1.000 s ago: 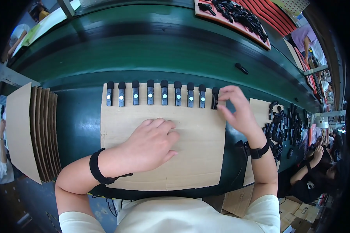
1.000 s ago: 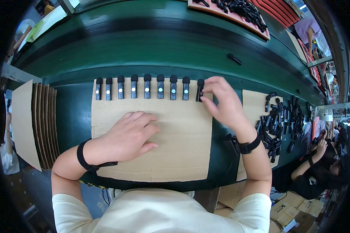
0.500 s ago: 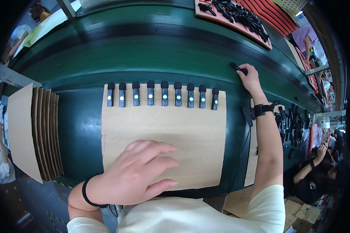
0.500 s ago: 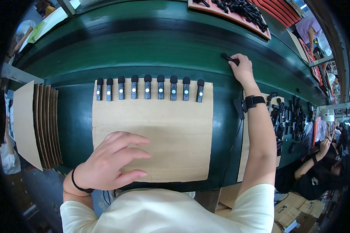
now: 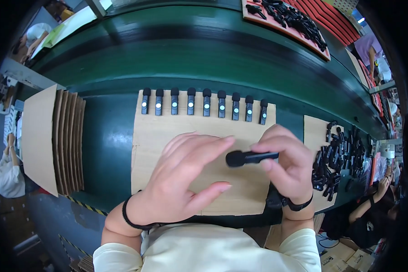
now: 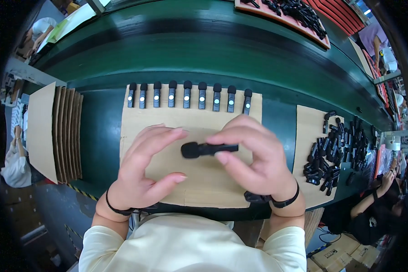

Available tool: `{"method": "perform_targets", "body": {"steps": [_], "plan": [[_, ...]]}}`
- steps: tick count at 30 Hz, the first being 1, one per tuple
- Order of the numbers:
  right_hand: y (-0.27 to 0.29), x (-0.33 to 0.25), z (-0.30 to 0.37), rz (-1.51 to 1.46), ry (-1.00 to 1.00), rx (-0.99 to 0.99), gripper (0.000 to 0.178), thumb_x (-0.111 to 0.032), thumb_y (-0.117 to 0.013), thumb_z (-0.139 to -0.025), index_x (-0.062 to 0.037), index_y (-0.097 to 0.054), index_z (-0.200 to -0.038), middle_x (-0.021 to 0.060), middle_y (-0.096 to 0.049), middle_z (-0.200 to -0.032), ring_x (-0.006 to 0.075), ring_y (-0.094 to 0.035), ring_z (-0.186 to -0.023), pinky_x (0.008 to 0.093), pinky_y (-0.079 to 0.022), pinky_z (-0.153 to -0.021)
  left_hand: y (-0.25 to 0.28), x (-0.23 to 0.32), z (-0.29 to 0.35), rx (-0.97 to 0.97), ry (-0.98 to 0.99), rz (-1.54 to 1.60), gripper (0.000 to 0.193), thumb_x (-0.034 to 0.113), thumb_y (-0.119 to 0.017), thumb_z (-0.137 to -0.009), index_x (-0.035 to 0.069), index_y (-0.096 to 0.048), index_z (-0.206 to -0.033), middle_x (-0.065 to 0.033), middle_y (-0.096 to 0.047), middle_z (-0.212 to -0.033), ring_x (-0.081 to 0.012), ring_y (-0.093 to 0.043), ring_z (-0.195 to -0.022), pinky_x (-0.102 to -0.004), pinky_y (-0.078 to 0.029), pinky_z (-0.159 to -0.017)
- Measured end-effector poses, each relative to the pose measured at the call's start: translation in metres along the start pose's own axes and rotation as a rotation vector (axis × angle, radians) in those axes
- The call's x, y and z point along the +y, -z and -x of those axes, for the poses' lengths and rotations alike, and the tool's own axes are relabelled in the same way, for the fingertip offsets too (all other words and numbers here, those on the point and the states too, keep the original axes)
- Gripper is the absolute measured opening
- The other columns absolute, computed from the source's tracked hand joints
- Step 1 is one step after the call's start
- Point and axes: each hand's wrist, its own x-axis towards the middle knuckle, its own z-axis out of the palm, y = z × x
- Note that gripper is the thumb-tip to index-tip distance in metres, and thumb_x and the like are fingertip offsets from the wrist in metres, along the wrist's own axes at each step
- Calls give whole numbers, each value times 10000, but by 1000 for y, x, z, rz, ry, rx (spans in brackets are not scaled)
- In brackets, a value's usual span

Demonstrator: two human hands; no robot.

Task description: The person picks up microphones one at a time from a cardboard sheet, turns them over to press buttons, and arranges them in rows before replacing the sheet with a new one from a stack.

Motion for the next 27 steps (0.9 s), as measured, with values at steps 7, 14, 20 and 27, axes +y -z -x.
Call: {"method": "perform_targets", "body": {"steps": [7,14,20,27], "plan": [[-17,-5,7,-61,74,46,293,-30,-778,-743,-1,-686,-1020,111,-666,-908,232,-600,-778,318,-469,-683,-7,-5,2,-67,-106,-10,390,116,-784,-781,-16,-641,-1120,-116,-694,-974,-241,-658,-862,-498,-388,-1044],[-22,1,7,77,201,31,328,-58,-803,-705,-12,-676,-1004,108,-662,-836,273,-593,-702,340,-474,-636,-12,-8,4,-38,-143,-42,331,151,-784,-802,-4,-642,-1057,-107,-683,-951,-231,-647,-852,-509,-393,-1032],[-25,6,10,96,233,45,277,-107,-798,-755,-21,-678,-989,91,-653,-829,244,-578,-702,331,-451,-630,-17,-15,5,11,-212,-67,323,112,-800,-763,21,-637,-1026,-87,-678,-914,-250,-640,-811,-486,-418,-995],[-29,7,7,107,289,68,327,-39,-800,-687,-26,-665,-985,100,-643,-800,268,-577,-660,347,-459,-585,-20,-11,10,47,-84,104,216,29,-703,-852,-6,-624,-1050,-108,-670,-914,-225,-651,-818,-373,-504,-860]]}}
